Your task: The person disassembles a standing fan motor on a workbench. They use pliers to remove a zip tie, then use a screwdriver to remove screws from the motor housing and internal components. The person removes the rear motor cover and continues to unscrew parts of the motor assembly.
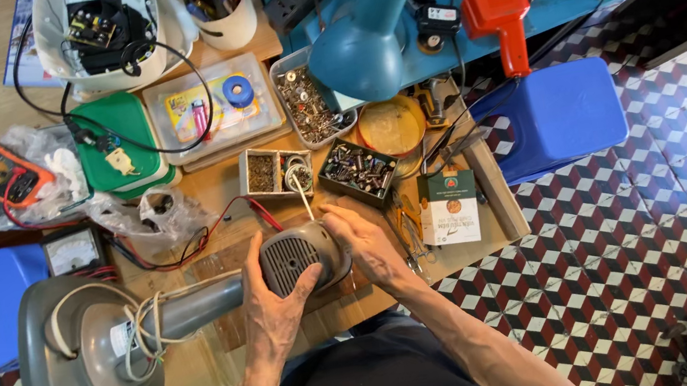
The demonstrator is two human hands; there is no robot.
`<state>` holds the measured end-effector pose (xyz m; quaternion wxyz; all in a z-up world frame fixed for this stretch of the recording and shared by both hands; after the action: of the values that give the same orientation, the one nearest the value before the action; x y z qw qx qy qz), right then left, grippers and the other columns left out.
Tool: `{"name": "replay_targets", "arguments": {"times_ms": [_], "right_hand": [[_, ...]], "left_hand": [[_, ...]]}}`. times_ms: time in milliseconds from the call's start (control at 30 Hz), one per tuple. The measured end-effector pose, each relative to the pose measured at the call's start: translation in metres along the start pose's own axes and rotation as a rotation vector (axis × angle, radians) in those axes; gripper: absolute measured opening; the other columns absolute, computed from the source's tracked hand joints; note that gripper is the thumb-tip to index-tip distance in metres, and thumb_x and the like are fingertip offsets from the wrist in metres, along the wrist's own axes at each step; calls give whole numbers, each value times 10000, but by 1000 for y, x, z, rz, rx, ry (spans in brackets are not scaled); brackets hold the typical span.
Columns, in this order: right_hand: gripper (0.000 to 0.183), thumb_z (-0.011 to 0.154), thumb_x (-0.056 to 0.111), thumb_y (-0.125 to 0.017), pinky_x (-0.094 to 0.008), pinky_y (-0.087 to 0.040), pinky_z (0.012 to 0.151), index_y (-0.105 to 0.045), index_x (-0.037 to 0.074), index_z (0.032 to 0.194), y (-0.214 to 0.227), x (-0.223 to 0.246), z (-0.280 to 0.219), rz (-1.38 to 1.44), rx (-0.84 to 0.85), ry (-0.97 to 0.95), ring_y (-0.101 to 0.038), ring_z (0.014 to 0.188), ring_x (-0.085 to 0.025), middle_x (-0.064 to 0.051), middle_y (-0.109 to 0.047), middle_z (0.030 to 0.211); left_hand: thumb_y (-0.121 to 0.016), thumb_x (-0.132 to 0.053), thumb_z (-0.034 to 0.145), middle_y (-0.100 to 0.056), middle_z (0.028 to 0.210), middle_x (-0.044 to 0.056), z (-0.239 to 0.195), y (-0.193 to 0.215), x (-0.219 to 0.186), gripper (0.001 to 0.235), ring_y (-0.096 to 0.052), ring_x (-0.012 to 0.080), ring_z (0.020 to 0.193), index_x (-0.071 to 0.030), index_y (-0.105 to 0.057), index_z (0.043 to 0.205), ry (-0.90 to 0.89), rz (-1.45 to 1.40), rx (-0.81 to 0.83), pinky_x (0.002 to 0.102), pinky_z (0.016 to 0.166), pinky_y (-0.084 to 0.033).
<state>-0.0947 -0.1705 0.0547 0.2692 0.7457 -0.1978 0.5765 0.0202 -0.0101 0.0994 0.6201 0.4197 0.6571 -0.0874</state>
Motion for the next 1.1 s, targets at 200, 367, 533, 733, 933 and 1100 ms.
{"name": "replay_targets", "arguments": {"times_ms": [200,367,533,733,933,1100], "right_hand": [[413,1076,249,-290,-350,-625,842,-654,94,1197,140,-3,-4,-561,-402,-11,-683,1099,-220,-73,-669,1370],[706,864,276,-609,-382,-534,944,-400,58,1503,230,-38,-6,-125,-688,-278,-652,1172,-287,-160,-608,1372],[741,839,294,-672,-389,-489,1028,-459,34,1500,259,-136,-16,-362,-656,-478,-644,1202,-308,-200,-659,1353],[979,730,418,-794,-417,-474,1069,-364,9,1508,224,-213,-27,-299,-407,-461,-602,1264,-342,-237,-596,1384],[1188,685,459,-852,-498,-394,1083,-199,62,1594,175,-201,-26,-674,-343,-535,-394,1379,-434,-286,-288,1566],[864,825,354,-766,-511,-414,1054,-402,6,1527,166,-156,-32,-780,-445,-186,-445,1344,-458,-309,-400,1534]], "left_hand": [[-756,-615,682,-575,1335,217,-1,-3,0,1093,-656,335,1170,-75,-341,1537,81,-9,-13,451,955,-570],[-746,-551,820,-417,1523,309,-9,-13,-1,972,-447,434,1400,-4,-367,1529,-173,108,-173,515,1128,-415],[-751,-503,843,-326,1593,325,-20,-25,-4,940,-326,454,1504,-3,-365,1539,-218,193,-264,548,1212,-304],[-762,-500,841,-270,1635,324,-22,-36,2,993,-302,454,1518,-13,-312,1579,-200,173,-268,552,1226,-293],[-785,-550,783,-277,1655,264,-23,-38,10,1053,-305,422,1529,-59,-313,1586,-169,144,-279,543,1227,-311],[-797,-556,777,-280,1667,225,-22,-39,15,1055,-309,385,1542,-77,-327,1590,-151,151,-283,525,1249,-316]]}}
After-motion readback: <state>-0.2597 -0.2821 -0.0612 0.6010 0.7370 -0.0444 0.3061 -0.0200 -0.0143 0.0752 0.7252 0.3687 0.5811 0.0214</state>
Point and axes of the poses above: each hand's wrist, its own z-axis towards the middle knuckle, its own y-axis out of the back of the hand, x = y × z, the point moved 2 cm from there along z, towards the middle knuckle
